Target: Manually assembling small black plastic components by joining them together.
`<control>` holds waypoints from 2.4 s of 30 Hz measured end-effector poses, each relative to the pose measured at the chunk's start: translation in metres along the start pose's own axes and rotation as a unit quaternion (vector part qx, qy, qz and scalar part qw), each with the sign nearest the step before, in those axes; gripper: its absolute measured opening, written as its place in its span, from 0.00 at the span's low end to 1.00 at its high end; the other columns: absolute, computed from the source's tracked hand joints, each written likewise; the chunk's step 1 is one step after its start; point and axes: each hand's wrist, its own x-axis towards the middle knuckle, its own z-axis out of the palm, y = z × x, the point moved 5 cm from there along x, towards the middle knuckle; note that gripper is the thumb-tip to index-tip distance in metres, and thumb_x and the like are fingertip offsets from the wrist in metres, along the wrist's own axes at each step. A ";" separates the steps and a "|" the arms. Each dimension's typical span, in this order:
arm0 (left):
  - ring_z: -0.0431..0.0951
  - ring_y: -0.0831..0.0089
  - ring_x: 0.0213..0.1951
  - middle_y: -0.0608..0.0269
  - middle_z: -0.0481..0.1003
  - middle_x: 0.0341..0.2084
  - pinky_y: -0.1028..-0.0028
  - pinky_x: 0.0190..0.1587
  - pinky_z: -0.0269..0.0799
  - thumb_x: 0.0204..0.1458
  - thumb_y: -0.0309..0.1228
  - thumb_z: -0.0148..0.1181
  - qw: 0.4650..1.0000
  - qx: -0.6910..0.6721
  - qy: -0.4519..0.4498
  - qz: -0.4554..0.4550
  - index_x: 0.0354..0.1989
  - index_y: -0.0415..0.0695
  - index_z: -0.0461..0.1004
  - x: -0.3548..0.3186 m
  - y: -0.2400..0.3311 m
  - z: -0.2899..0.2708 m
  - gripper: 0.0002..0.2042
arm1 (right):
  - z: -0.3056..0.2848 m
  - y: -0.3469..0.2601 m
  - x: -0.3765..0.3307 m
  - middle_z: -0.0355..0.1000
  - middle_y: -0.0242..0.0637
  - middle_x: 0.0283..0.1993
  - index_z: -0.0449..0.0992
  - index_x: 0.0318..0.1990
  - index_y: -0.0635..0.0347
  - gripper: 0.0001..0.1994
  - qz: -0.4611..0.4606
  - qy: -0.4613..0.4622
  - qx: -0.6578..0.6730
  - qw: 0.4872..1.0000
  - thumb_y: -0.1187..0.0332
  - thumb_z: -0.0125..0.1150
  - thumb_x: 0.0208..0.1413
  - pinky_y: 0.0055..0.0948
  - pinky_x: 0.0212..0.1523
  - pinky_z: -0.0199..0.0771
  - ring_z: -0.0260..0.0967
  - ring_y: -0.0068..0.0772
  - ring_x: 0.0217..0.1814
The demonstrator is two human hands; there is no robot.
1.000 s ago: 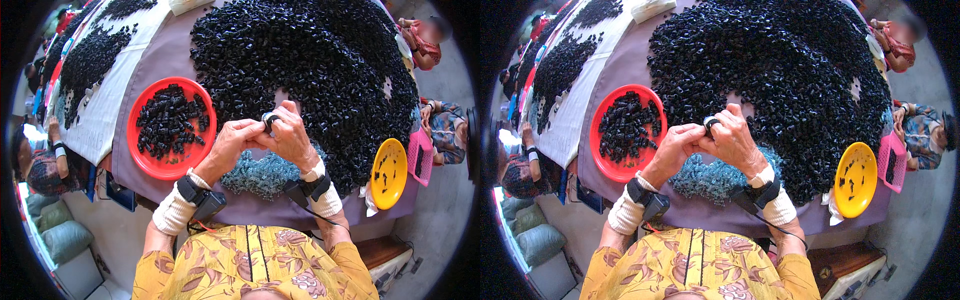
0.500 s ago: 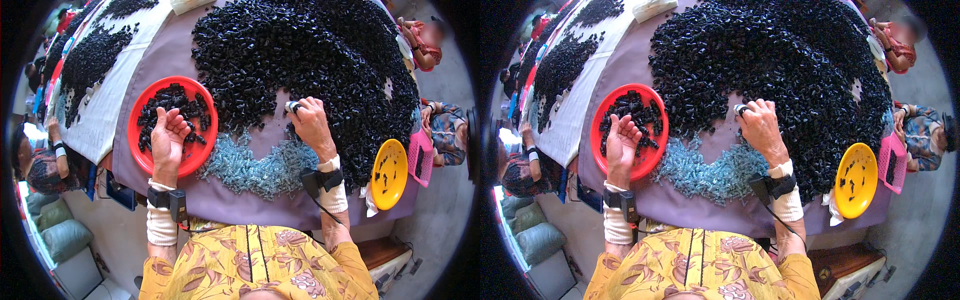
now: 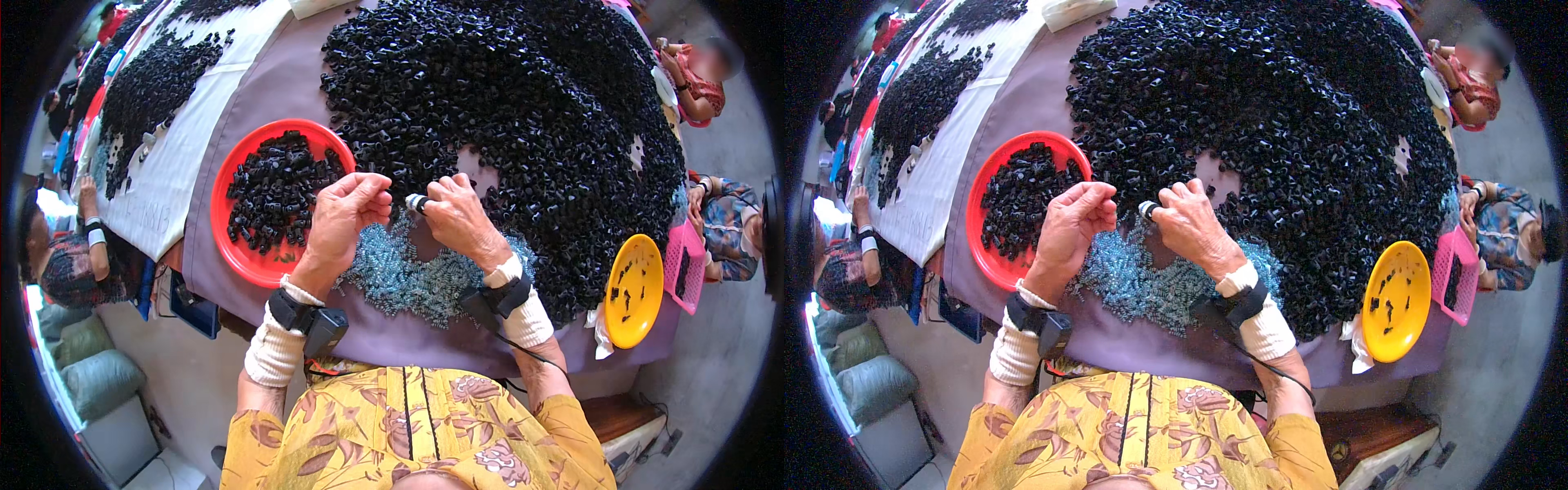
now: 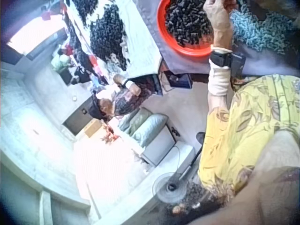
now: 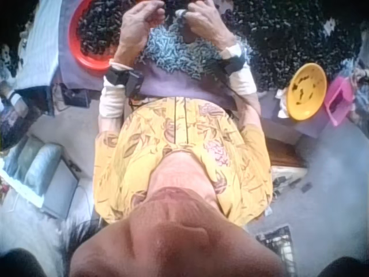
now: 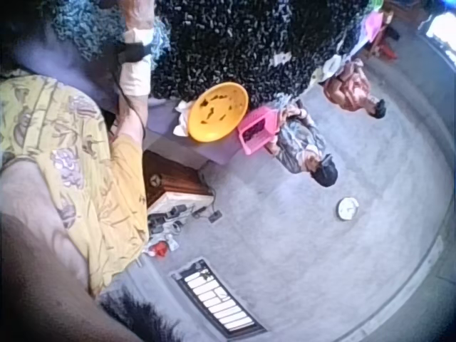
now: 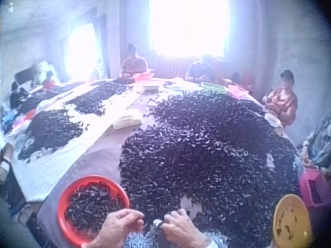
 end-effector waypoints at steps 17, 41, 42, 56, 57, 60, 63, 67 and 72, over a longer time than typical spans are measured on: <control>0.74 0.79 0.26 0.66 0.75 0.24 0.78 0.32 0.72 0.56 0.31 0.53 1.000 0.026 0.006 -0.002 0.37 0.39 0.74 0.005 -0.005 -0.004 0.08 | -0.002 -0.003 0.004 0.67 0.34 0.26 0.73 0.21 0.56 0.02 0.006 0.002 0.065 0.998 0.74 0.55 0.41 0.34 0.38 0.61 0.66 0.35 0.33; 0.74 0.82 0.26 0.65 0.75 0.27 0.81 0.29 0.72 0.54 0.31 0.56 0.983 0.178 -0.020 0.038 0.40 0.38 0.74 0.011 -0.010 0.015 0.10 | -0.026 0.023 -0.017 0.69 0.38 0.22 0.70 0.20 0.60 0.07 0.073 -0.003 0.056 0.996 0.70 0.56 0.45 0.36 0.35 0.62 0.69 0.39 0.29; 0.74 0.82 0.26 0.65 0.75 0.27 0.81 0.29 0.72 0.54 0.31 0.56 0.981 0.188 -0.012 0.044 0.40 0.38 0.74 0.012 -0.008 0.013 0.10 | -0.025 0.021 -0.017 0.69 0.37 0.23 0.71 0.20 0.60 0.06 0.064 0.020 0.063 0.996 0.70 0.55 0.45 0.36 0.35 0.62 0.69 0.38 0.30; 0.75 0.82 0.27 0.64 0.76 0.29 0.82 0.31 0.72 0.54 0.30 0.56 0.982 0.182 0.004 0.041 0.41 0.38 0.74 0.007 -0.006 0.004 0.10 | -0.001 0.006 0.006 0.71 0.41 0.23 0.71 0.23 0.60 0.06 0.075 -0.058 0.073 0.993 0.70 0.54 0.47 0.41 0.41 0.63 0.71 0.42 0.32; 0.75 0.81 0.27 0.64 0.76 0.29 0.81 0.31 0.72 0.54 0.29 0.56 0.984 0.176 -0.003 0.036 0.41 0.38 0.74 0.007 -0.008 0.006 0.10 | -0.005 0.007 0.004 0.70 0.42 0.22 0.71 0.21 0.62 0.07 0.096 -0.059 0.101 0.988 0.69 0.56 0.46 0.41 0.40 0.63 0.70 0.44 0.31; 0.76 0.79 0.29 0.63 0.76 0.29 0.80 0.33 0.73 0.53 0.28 0.57 0.985 0.167 -0.021 0.027 0.41 0.37 0.73 0.010 -0.015 0.009 0.10 | -0.020 0.016 -0.005 0.70 0.44 0.20 0.69 0.20 0.65 0.11 0.129 0.036 0.170 0.976 0.67 0.59 0.44 0.40 0.37 0.65 0.68 0.47 0.29; 0.76 0.78 0.31 0.62 0.76 0.31 0.79 0.34 0.74 0.52 0.27 0.58 0.987 0.142 -0.067 0.023 0.42 0.37 0.73 0.011 -0.024 0.015 0.11 | -0.023 0.016 -0.009 0.69 0.46 0.21 0.71 0.23 0.66 0.10 0.168 0.046 0.258 0.950 0.67 0.61 0.45 0.40 0.31 0.65 0.66 0.48 0.27; 0.76 0.78 0.31 0.63 0.76 0.32 0.77 0.36 0.74 0.52 0.27 0.58 0.989 0.108 -0.094 0.022 0.42 0.38 0.73 0.008 -0.025 0.029 0.10 | -0.023 0.018 -0.010 0.70 0.46 0.22 0.74 0.28 0.65 0.09 0.164 0.064 0.299 0.938 0.67 0.60 0.47 0.41 0.29 0.65 0.66 0.48 0.27; 0.77 0.76 0.31 0.60 0.76 0.32 0.76 0.36 0.75 0.52 0.27 0.57 0.989 0.118 -0.079 0.037 0.41 0.38 0.73 0.011 -0.019 0.033 0.09 | -0.040 0.030 -0.010 0.71 0.43 0.24 0.75 0.31 0.61 0.06 0.151 0.089 0.321 0.931 0.69 0.60 0.47 0.40 0.30 0.64 0.66 0.48 0.28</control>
